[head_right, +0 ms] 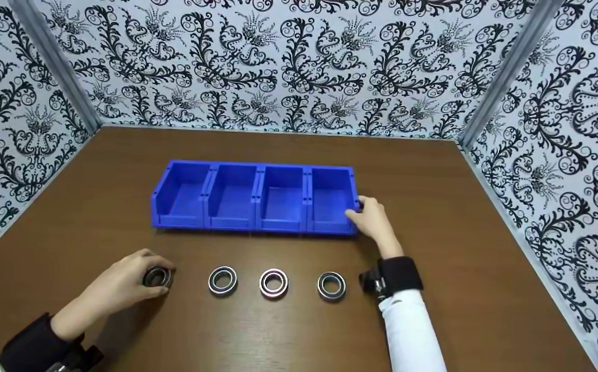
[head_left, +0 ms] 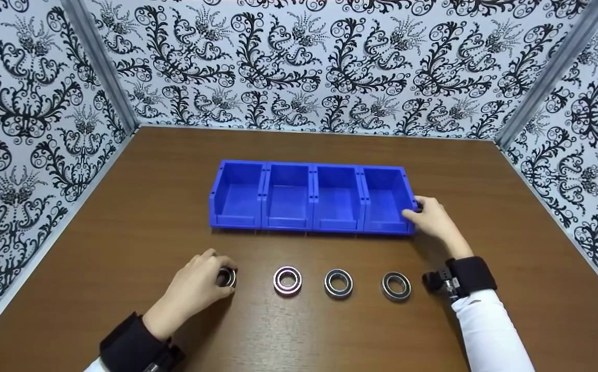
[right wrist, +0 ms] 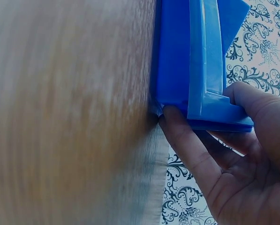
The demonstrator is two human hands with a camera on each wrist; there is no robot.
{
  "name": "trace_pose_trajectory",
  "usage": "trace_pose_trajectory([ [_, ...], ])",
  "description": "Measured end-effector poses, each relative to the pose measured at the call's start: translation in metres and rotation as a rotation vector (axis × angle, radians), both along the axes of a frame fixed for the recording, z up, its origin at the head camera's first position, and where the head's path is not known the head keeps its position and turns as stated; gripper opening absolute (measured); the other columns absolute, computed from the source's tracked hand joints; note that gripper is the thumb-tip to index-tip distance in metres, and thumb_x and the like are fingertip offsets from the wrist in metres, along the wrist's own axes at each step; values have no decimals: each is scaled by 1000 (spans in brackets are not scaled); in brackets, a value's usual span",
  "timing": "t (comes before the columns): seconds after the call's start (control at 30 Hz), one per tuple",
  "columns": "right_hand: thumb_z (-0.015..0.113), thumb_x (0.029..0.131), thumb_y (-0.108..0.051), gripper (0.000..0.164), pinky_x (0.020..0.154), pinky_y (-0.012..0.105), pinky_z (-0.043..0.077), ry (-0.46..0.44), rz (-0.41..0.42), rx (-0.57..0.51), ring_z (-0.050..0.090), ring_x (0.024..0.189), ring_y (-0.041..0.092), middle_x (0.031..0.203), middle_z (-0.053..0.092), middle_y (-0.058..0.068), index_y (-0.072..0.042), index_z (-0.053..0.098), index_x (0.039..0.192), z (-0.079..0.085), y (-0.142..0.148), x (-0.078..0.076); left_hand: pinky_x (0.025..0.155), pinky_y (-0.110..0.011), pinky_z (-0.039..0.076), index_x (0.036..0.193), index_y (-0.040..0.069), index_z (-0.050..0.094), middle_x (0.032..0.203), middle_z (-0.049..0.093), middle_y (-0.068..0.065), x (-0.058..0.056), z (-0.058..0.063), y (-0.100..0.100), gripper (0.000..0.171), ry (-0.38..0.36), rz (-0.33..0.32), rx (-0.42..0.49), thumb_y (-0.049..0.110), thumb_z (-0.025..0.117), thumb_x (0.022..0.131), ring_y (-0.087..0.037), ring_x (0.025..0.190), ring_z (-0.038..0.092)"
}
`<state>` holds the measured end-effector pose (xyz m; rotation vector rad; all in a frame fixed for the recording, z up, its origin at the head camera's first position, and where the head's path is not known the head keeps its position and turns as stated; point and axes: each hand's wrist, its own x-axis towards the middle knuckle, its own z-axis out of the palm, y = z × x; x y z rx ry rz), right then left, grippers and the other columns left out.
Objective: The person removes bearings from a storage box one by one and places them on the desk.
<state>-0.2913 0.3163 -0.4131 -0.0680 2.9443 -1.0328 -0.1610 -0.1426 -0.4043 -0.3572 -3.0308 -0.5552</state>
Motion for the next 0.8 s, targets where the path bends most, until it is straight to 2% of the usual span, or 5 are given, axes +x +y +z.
trace_pose_trajectory([
  [0.27, 54, 86, -18, 43, 64, 20, 48, 27, 20, -7, 65, 82, 20, 105, 66, 25, 4, 52, 124, -1, 1, 0, 74, -43, 51, 95, 16, 70, 94, 62, -3, 1, 3, 1, 34, -8, -9, 12, 18, 79, 62, -28, 89, 59],
  [0.8, 55, 87, -20, 44, 65, 18, 48, 6, 10, -6, 64, 82, 18, 106, 65, 24, 3, 52, 125, -1, 0, 0, 71, -43, 51, 95, 17, 71, 93, 62, -3, -2, -3, -1, 35, 2, -5, 2, 20, 80, 61, -30, 87, 59],
])
